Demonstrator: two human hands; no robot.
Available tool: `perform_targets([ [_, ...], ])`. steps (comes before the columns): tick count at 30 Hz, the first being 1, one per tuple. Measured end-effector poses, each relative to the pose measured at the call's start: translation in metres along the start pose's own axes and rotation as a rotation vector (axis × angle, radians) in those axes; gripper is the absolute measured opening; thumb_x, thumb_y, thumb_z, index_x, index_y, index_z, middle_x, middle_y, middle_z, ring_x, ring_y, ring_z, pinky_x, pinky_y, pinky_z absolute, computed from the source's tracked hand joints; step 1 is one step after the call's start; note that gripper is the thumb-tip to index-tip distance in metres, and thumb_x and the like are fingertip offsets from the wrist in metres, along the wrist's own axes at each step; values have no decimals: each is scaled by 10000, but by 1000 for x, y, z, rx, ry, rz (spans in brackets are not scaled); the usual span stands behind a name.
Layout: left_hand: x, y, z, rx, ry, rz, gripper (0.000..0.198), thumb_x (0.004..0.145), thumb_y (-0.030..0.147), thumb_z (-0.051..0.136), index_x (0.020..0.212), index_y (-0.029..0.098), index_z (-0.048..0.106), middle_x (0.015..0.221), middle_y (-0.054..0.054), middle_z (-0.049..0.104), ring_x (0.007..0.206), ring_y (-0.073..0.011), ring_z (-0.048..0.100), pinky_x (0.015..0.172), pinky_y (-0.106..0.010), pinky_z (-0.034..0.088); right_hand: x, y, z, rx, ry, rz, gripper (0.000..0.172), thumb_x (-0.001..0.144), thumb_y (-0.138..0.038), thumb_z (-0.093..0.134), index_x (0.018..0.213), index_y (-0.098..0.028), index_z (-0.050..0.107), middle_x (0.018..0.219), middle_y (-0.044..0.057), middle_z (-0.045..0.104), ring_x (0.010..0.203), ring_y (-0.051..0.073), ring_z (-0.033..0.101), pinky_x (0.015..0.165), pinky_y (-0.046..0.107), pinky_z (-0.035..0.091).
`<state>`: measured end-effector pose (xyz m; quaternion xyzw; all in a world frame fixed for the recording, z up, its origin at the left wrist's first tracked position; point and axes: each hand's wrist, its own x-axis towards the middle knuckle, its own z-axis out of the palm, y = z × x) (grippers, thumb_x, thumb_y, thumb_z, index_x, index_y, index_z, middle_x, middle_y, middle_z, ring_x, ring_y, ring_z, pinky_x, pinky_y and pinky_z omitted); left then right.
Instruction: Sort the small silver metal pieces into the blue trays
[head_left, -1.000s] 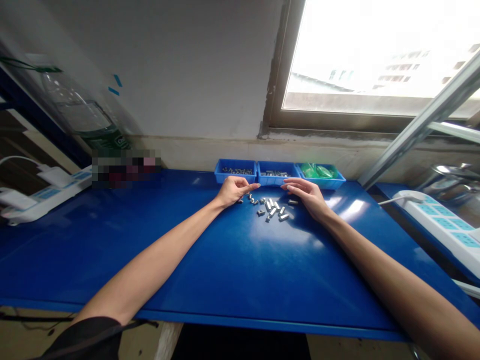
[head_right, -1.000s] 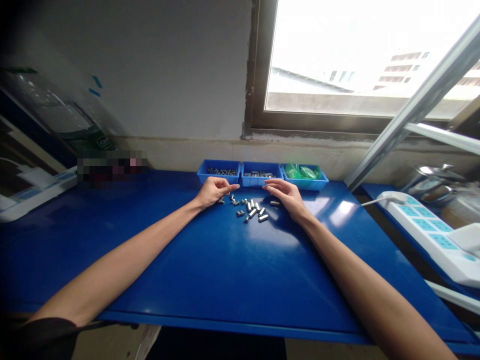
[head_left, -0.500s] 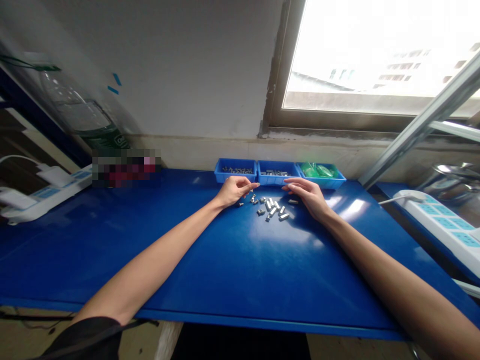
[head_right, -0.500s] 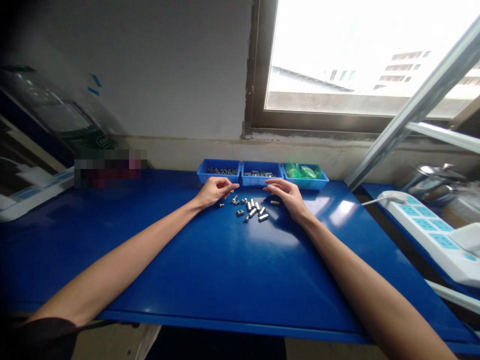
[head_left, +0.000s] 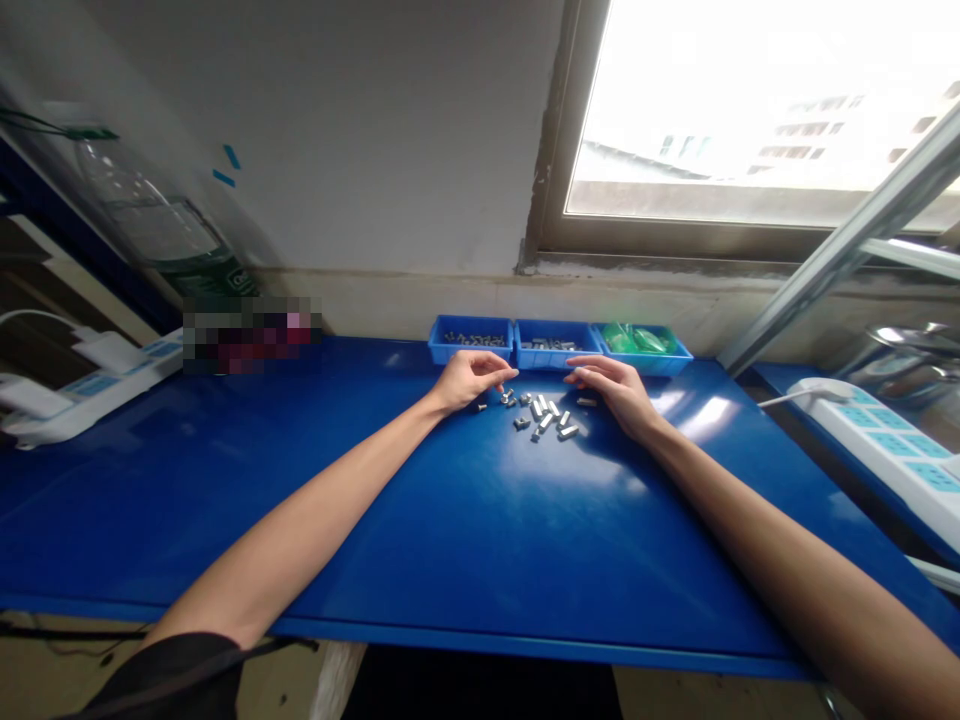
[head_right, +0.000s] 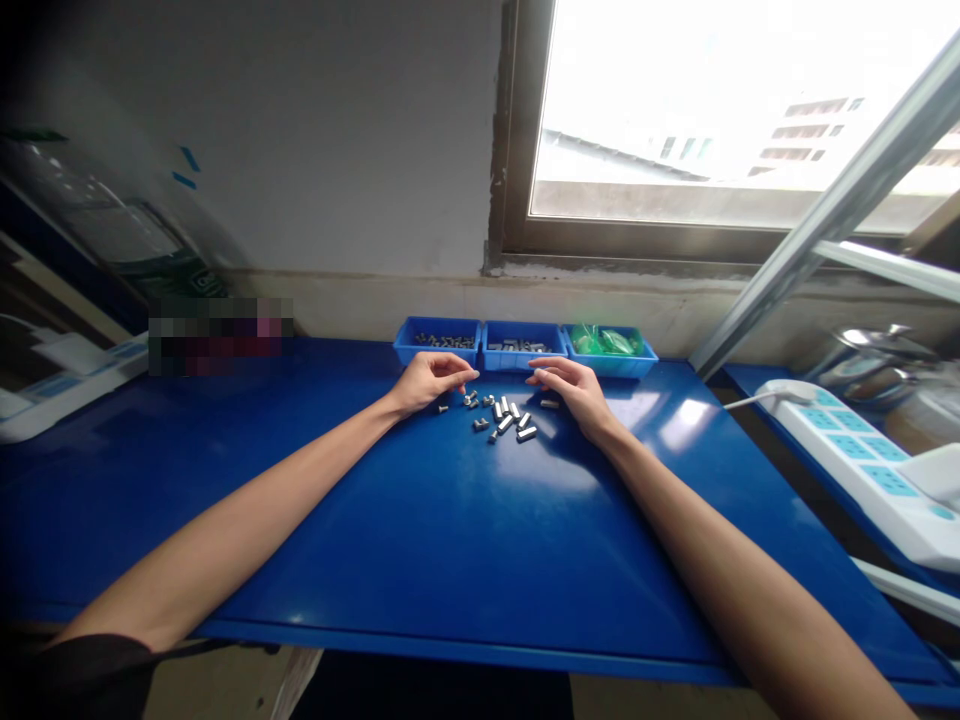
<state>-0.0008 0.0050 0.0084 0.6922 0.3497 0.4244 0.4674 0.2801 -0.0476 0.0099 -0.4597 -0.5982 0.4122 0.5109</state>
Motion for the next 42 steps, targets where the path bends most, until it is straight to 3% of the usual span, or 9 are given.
perform_targets([
  [5, 0, -1, 1, -36, -12, 4, 458, 737, 529, 871, 917, 118, 782, 779, -75, 767, 697, -168, 728, 702, -271, 569, 1, 2, -1, 10, -10, -4, 365, 829, -519, 805, 1068, -242, 796, 927, 57, 806, 970, 272, 745, 922, 416, 555],
  [10, 2, -3, 1, -106, 138, 39, 472, 734, 507, 882, 969, 109, 788, 842, -107, 794, 742, -204, 766, 716, -302, 597, 1, 3, -1, 8, -9, -6, 344, 834, -495, 804, 1063, -238, 801, 933, 57, 806, 964, 266, 746, 902, 395, 556],
  [15, 5, -5, -1, -263, 312, 90, 562, 791, 485, 852, 1225, 143, 750, 1242, -155, 760, 1030, -286, 780, 924, -413, 635, 1, 3, -2, 4, -9, 6, 339, 827, -474, 808, 1064, -231, 798, 953, 54, 806, 968, 252, 745, 869, 354, 560],
  [23, 6, -9, -1, -262, 295, 180, 524, 787, 354, 869, 1247, 143, 736, 1321, -149, 727, 1222, -309, 711, 1128, -464, 547, 0, 2, 1, -183, -80, -42, 377, 798, -460, 812, 1087, -219, 786, 1032, 72, 795, 927, 257, 738, 814, 364, 592],
  [27, 2, -7, 2, -82, 249, 227, 335, 855, 342, 783, 1120, 137, 772, 1109, -122, 796, 1049, -261, 772, 1001, -398, 608, 0, 0, 1, -292, -77, -112, 335, 847, -428, 750, 1105, -215, 770, 1088, 88, 789, 974, 269, 730, 822, 369, 581],
  [31, -5, 2, 7, 237, 133, 292, 191, 860, 300, 740, 976, 163, 806, 974, -84, 798, 824, -194, 746, 776, -313, 600, -3, -10, -9, -775, -3, -281, 269, 908, -400, 661, 1059, -206, 770, 1008, 99, 762, 874, 263, 695, 796, 392, 533],
  [34, -8, 8, 9, 396, 18, 334, 144, 845, 280, 748, 922, 178, 816, 940, -69, 778, 765, -160, 693, 688, -276, 534, -6, -19, -22, -1010, -76, -295, 292, 906, -457, 675, 1043, -216, 768, 970, 94, 743, 823, 259, 677, 749, 384, 506],
  [38, -7, 6, 9, 465, -36, 321, 131, 837, 269, 759, 914, 179, 815, 879, -51, 754, 709, -135, 643, 656, -260, 489, -7, -22, -38, -878, -340, -203, 312, 872, -508, 722, 963, -217, 790, 909, 82, 737, 695, 202, 650, 675, 344, 508],
  [42, -5, -1, 9, 525, -62, 305, 143, 819, 277, 792, 915, 174, 814, 788, -33, 720, 662, -127, 605, 655, -261, 474, -6, -14, -37, -773, -322, -198, 258, 906, -458, 672, 883, -221, 769, 884, 85, 724, 749, 221, 665, 687, 351, 522],
])
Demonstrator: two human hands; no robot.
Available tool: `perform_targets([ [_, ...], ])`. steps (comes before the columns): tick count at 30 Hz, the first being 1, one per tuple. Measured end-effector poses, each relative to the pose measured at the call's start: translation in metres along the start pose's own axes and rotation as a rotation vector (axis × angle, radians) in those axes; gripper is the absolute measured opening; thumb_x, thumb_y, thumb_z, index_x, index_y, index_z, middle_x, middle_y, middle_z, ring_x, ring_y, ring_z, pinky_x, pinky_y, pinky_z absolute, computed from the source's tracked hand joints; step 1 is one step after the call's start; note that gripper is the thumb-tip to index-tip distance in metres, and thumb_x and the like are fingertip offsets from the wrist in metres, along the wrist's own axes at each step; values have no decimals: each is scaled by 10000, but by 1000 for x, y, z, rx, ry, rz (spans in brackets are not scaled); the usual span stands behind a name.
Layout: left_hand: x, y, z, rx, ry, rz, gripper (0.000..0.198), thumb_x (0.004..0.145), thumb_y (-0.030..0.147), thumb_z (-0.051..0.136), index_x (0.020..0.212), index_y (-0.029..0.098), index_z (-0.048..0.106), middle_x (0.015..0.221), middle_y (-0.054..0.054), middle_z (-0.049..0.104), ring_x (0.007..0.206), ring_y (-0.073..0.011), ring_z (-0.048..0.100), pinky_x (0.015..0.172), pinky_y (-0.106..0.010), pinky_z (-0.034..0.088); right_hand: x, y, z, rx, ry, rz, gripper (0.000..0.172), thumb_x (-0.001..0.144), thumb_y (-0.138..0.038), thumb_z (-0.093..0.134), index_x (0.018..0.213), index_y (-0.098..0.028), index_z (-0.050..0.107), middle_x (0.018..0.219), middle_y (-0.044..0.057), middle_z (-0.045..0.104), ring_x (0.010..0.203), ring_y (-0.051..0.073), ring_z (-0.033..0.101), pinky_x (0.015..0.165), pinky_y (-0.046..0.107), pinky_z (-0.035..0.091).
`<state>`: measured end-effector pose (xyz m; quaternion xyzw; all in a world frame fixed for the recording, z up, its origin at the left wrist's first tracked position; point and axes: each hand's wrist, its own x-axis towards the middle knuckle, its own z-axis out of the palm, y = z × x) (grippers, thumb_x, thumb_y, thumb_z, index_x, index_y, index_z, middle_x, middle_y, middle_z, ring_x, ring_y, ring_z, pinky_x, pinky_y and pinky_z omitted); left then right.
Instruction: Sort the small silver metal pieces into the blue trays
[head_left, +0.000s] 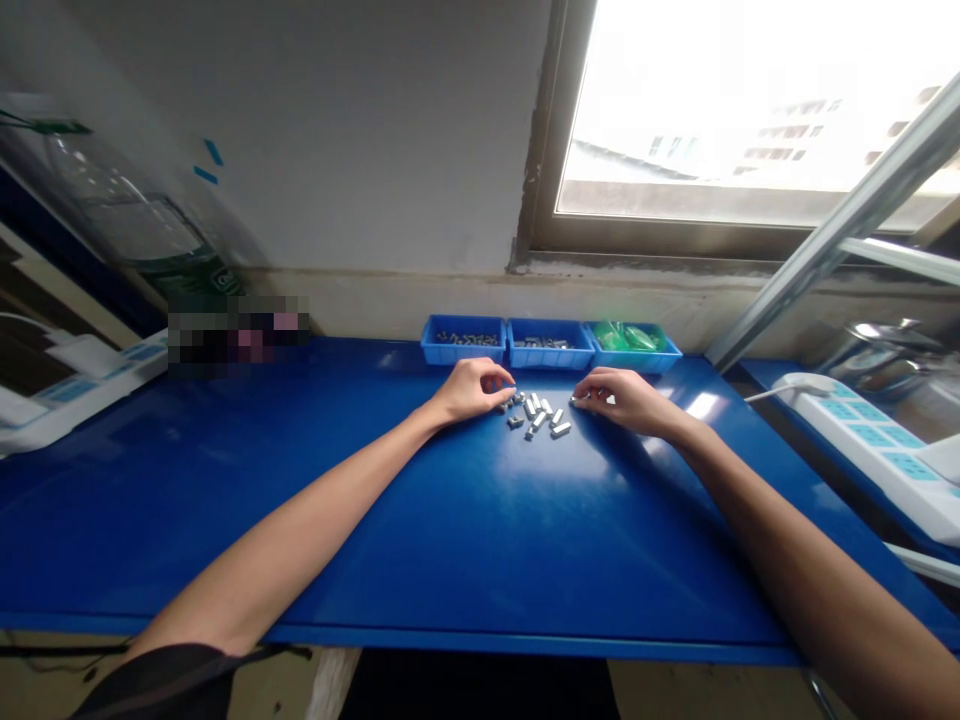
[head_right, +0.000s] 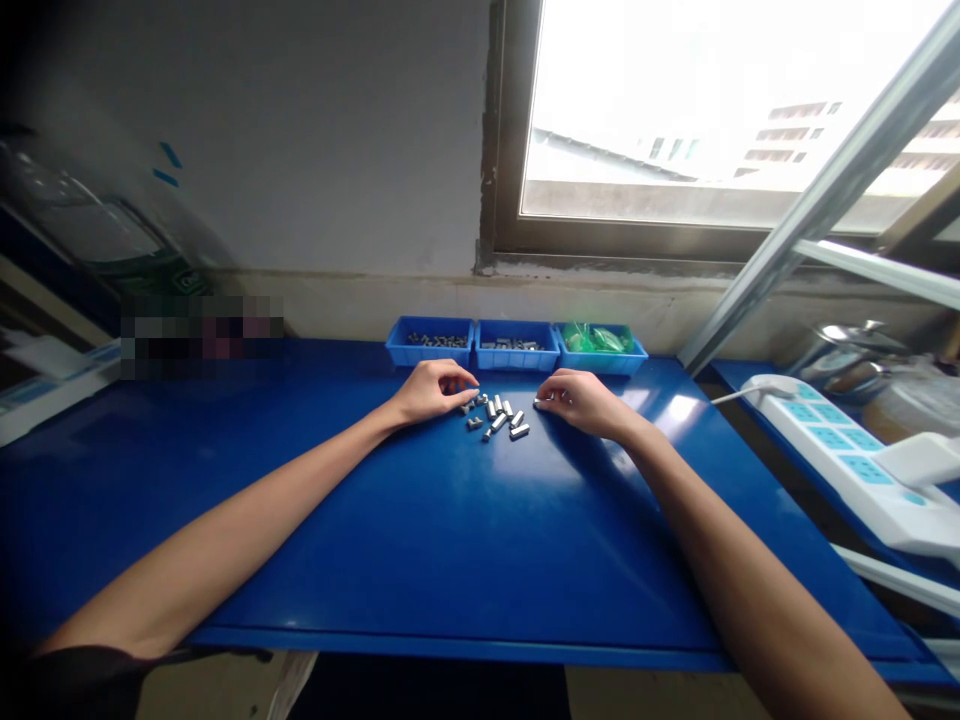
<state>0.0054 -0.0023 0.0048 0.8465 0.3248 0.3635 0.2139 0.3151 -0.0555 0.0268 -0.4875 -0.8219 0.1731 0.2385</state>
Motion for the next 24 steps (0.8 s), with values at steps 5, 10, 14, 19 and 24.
perform_targets([
  [5, 0, -3, 1, 59, -19, 19, 167, 823, 319, 813, 892, 167, 812, 750, -33, 689, 647, -127, 588, 648, -263, 449, 7, -9, 21, 292, 122, 45, 271, 880, -491, 726, 954, -232, 699, 893, 61, 735, 789, 219, 682, 750, 362, 556],
  [10, 0, -6, 2, 75, -23, -9, 241, 839, 408, 808, 872, 169, 803, 722, -30, 693, 635, -130, 589, 630, -258, 430, 12, -23, 29, 629, 173, 165, 379, 790, -543, 832, 959, -221, 724, 741, 4, 684, 652, 166, 640, 656, 313, 537],
  [14, 0, -8, 2, 59, -30, -49, 257, 841, 423, 799, 822, 167, 777, 683, -14, 684, 613, -123, 589, 605, -244, 416, 16, -26, 31, 768, 301, 172, 368, 773, -501, 867, 992, -223, 767, 674, -12, 668, 648, 159, 641, 691, 315, 547],
  [19, -1, -6, 1, -3, -7, -93, 302, 795, 452, 830, 801, 164, 741, 667, -5, 685, 601, -121, 597, 593, -234, 426, 18, -21, 32, 959, 344, 176, 594, 751, -453, 892, 1295, -304, 708, 1289, 74, 748, 1153, 273, 721, 985, 403, 574],
  [24, 1, -2, -2, -129, 52, -154, 416, 832, 576, 771, 786, 162, 758, 685, -25, 719, 599, -128, 600, 596, -243, 442, 17, -17, 32, 889, 302, 138, 802, 780, -462, 855, 1507, -373, 530, 1548, 82, 582, 1286, 313, 663, 1045, 459, 568],
])
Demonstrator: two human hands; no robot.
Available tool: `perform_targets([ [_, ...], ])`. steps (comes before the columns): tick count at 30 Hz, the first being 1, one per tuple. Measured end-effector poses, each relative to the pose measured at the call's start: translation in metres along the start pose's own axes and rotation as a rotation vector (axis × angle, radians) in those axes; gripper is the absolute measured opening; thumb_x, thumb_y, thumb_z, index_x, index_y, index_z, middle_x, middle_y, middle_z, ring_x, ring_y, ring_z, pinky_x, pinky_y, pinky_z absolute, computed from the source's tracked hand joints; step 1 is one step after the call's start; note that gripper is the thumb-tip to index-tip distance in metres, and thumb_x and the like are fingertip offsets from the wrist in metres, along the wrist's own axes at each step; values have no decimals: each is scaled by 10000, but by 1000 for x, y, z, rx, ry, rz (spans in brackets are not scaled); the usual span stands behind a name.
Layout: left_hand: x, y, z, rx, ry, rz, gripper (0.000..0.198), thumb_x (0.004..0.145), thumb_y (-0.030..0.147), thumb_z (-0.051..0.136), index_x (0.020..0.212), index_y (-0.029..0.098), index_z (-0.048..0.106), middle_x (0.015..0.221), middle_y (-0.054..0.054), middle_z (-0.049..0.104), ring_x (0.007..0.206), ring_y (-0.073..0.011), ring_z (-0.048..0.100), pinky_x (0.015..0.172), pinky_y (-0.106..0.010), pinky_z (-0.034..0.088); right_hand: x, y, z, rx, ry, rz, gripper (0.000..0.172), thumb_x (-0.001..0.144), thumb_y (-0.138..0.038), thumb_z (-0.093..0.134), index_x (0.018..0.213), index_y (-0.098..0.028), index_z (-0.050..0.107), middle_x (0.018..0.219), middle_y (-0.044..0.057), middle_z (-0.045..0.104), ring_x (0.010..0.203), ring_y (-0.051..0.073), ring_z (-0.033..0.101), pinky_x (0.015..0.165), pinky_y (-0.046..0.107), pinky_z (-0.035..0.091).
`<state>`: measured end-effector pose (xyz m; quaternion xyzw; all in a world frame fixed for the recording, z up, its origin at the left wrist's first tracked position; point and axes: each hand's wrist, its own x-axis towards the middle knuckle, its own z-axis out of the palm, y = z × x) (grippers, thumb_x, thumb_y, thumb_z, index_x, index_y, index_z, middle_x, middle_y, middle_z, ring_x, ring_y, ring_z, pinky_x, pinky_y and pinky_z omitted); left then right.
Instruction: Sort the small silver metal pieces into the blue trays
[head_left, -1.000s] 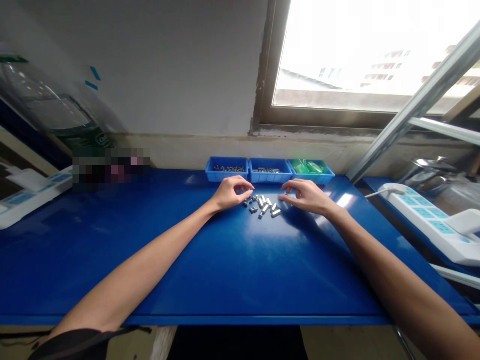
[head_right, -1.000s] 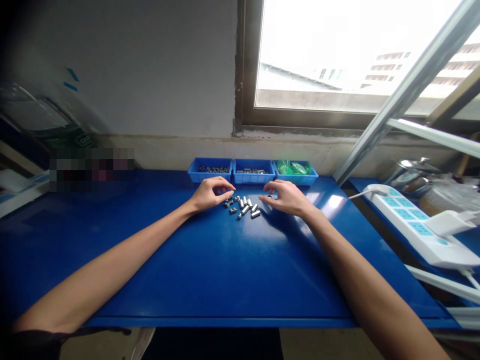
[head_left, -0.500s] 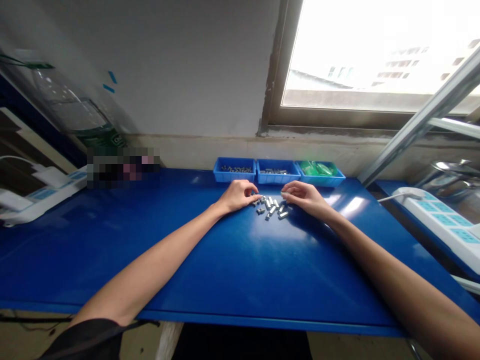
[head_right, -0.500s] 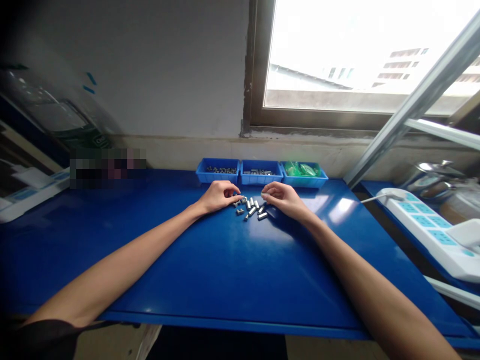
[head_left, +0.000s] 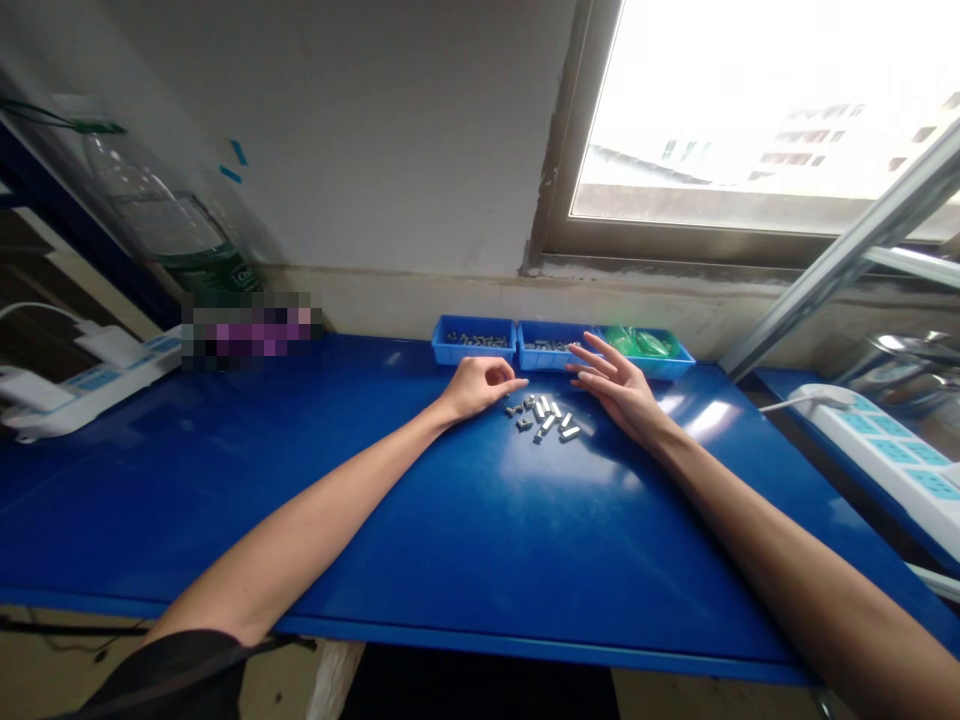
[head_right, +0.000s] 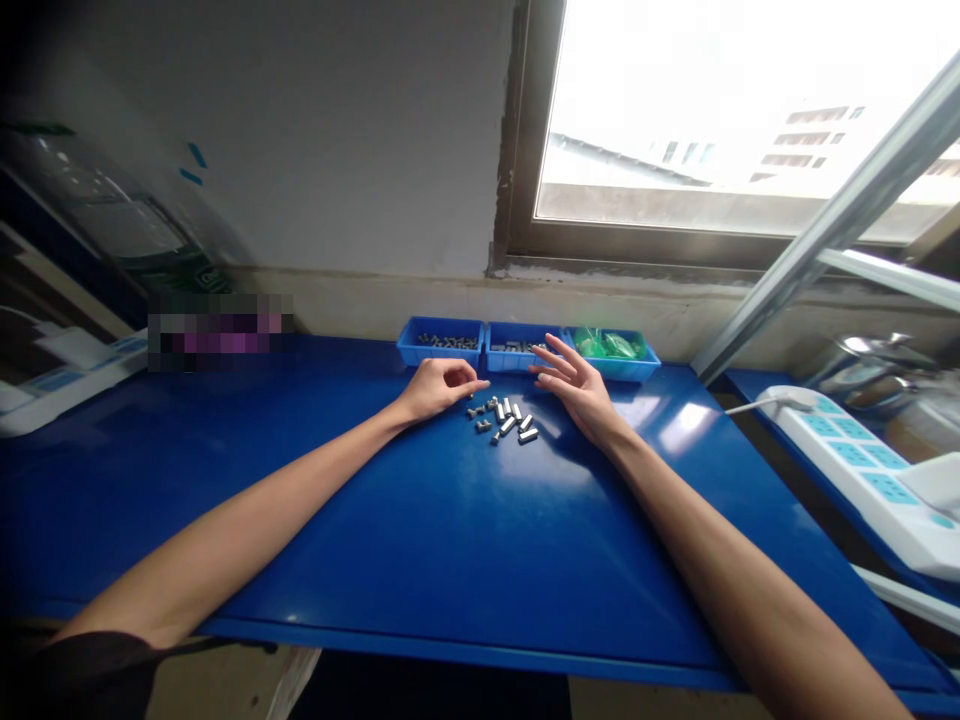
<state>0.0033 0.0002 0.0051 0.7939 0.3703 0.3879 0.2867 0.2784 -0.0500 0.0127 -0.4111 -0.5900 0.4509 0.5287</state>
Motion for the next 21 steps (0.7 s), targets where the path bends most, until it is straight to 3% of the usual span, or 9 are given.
perform_targets([
  [3, 1, 0, -3, -68, 27, -26, 489, 859, 635, 719, 775, 157, 776, 727, -42, 745, 625, -135, 613, 587, -242, 426, 0, 1, 0, -37, -19, -2, 737, 806, -467, 826, 1481, -343, 557, 1548, 94, 580, 1275, 315, 669, 1047, 463, 567],
  [7, 3, -1, -6, -133, 17, -44, 554, 877, 667, 678, 719, 144, 763, 660, -35, 703, 574, -115, 560, 545, -235, 371, -1, 1, 1, -12, 4, 20, 560, 785, -435, 846, 1299, -281, 685, 1415, 105, 685, 1175, 300, 714, 1018, 457, 575],
  [12, 3, -2, -5, -253, 53, -125, 533, 773, 654, 791, 699, 127, 772, 571, -20, 653, 486, -85, 482, 485, -230, 335, -1, 1, 2, 16, 19, 46, 442, 742, -396, 880, 1137, -249, 748, 1236, 94, 769, 1055, 262, 739, 992, 440, 573],
  [16, 3, -2, -4, -373, 54, -189, 494, 669, 585, 895, 792, 115, 805, 632, -42, 714, 527, -114, 588, 521, -236, 454, -1, 2, 2, 12, 18, 52, 433, 735, -398, 881, 1119, -241, 755, 1213, 92, 775, 1048, 257, 737, 970, 421, 579],
  [21, 3, -5, -5, -525, 94, -171, 507, 695, 492, 912, 1023, 118, 816, 937, -122, 813, 793, -213, 765, 818, -357, 628, 0, 4, 0, -9, 7, 58, 431, 734, -402, 871, 1115, -236, 758, 1204, 92, 778, 1063, 268, 738, 984, 426, 574],
])
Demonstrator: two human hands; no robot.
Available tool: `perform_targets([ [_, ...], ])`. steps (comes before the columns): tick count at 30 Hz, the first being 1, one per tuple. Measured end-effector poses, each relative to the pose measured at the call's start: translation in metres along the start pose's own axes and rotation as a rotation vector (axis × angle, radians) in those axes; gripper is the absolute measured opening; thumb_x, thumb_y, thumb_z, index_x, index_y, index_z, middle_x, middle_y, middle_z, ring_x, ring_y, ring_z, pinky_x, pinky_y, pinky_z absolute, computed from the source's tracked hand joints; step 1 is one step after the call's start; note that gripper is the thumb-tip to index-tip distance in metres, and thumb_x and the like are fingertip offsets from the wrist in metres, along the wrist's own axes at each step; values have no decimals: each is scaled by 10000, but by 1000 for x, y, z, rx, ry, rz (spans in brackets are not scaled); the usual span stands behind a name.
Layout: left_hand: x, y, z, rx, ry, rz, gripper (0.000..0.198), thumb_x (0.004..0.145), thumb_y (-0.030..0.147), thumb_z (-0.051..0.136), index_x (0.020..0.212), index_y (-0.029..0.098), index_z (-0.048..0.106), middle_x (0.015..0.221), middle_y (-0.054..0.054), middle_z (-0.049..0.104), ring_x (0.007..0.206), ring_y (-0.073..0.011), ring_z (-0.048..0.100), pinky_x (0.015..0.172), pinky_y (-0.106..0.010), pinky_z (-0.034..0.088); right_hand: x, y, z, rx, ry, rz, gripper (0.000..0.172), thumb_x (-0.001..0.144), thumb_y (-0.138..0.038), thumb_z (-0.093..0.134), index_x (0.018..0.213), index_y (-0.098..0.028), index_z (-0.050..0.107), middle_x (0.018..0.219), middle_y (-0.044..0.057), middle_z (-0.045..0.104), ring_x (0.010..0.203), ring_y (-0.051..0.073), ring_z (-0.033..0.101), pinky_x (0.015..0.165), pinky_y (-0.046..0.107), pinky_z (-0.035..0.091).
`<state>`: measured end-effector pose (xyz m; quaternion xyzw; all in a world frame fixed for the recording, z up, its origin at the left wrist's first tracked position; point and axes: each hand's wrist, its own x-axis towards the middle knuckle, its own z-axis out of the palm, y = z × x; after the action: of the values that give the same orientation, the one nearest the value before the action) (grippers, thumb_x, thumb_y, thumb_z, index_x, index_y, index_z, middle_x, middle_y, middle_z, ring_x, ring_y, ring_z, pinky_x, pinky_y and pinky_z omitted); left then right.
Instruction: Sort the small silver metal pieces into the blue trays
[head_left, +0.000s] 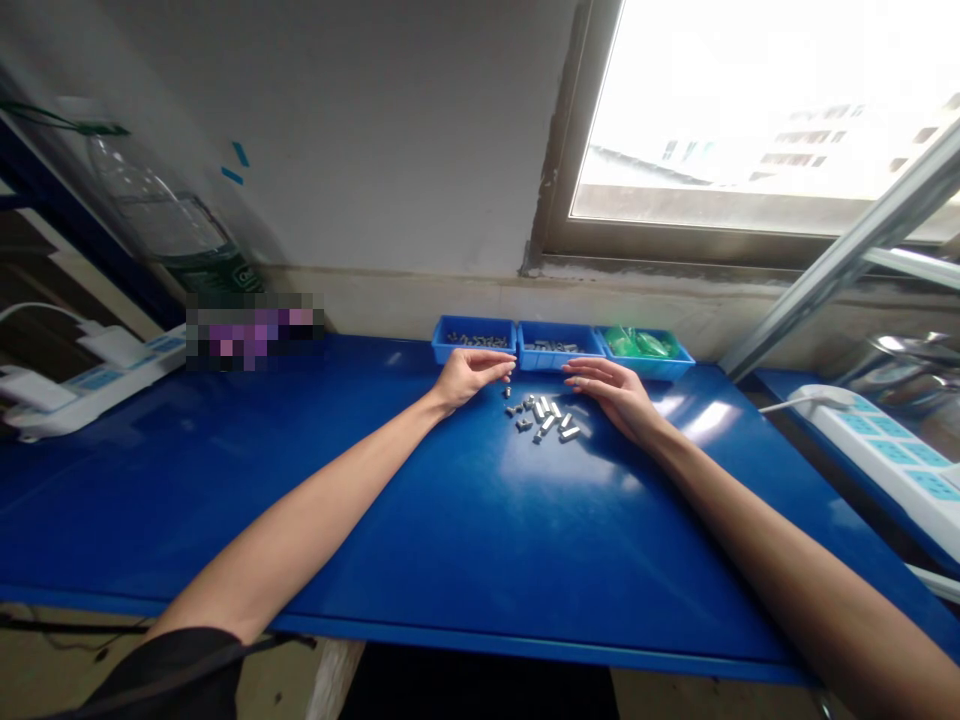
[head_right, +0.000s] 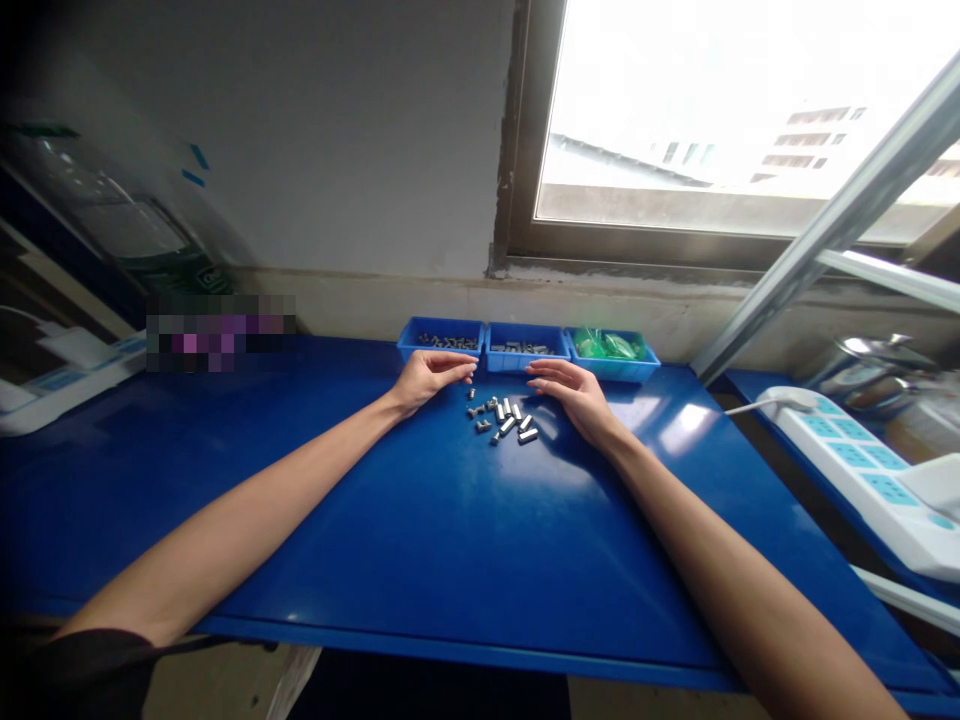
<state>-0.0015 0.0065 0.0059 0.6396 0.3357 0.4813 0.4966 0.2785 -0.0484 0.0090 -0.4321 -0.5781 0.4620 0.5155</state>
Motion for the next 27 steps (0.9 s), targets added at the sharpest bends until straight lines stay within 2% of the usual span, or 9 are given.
perform_targets([
  [4, 3, -2, -2, -114, 102, 102, 601, 800, 456, 848, 1302, 152, 719, 1262, -155, 752, 1110, -280, 756, 1020, -434, 602, 1, 0, -1, 1, -8, 10, 406, 730, -384, 869, 1096, -241, 768, 1206, 85, 777, 1076, 269, 736, 1011, 424, 561],
  [8, 4, -3, -2, -131, 95, 136, 726, 842, 440, 811, 1491, 220, 569, 1503, -164, 596, 1186, -288, 729, 1041, -453, 601, 1, -1, -1, -18, -12, 21, 413, 726, -412, 871, 1088, -241, 769, 1220, 91, 773, 1096, 287, 735, 1028, 445, 559],
  [11, 1, -1, 0, -97, 84, 141, 686, 832, 415, 820, 1443, 188, 606, 1384, -160, 688, 1125, -271, 752, 1032, -441, 602, 1, 0, -1, -26, -10, 14, 414, 725, -416, 881, 1087, -247, 770, 1210, 85, 777, 1109, 288, 734, 1048, 452, 553],
  [15, -3, 1, 5, 174, 15, 129, 362, 838, 409, 801, 1080, 140, 793, 1047, -120, 805, 953, -241, 775, 887, -362, 624, -1, 0, 2, -131, -69, -11, 399, 778, -442, 853, 1119, -253, 768, 1213, 78, 777, 1130, 278, 725, 1069, 441, 546],
  [18, -5, 2, 8, 438, -72, 160, 265, 821, 382, 805, 998, 186, 832, 1008, -85, 808, 910, -221, 756, 784, -311, 594, -4, -3, 6, -319, -164, -47, 402, 813, -484, 815, 1127, -236, 775, 1194, 89, 779, 1074, 284, 731, 999, 435, 578],
  [21, -5, 1, 9, 569, -156, 216, 203, 800, 351, 816, 944, 211, 849, 991, -72, 798, 898, -210, 738, 775, -299, 569, -6, -7, 9, -468, -207, -88, 409, 838, -504, 777, 1131, -217, 785, 1157, 96, 786, 1025, 286, 729, 940, 426, 588],
  [27, -3, -2, 6, 627, -142, 245, 113, 837, 289, 776, 855, 202, 845, 901, -67, 780, 789, -178, 703, 726, -288, 557, -6, -8, 9, -489, -207, -85, 391, 854, -488, 756, 1130, -214, 783, 1144, 93, 788, 1007, 280, 727, 909, 408, 589],
])
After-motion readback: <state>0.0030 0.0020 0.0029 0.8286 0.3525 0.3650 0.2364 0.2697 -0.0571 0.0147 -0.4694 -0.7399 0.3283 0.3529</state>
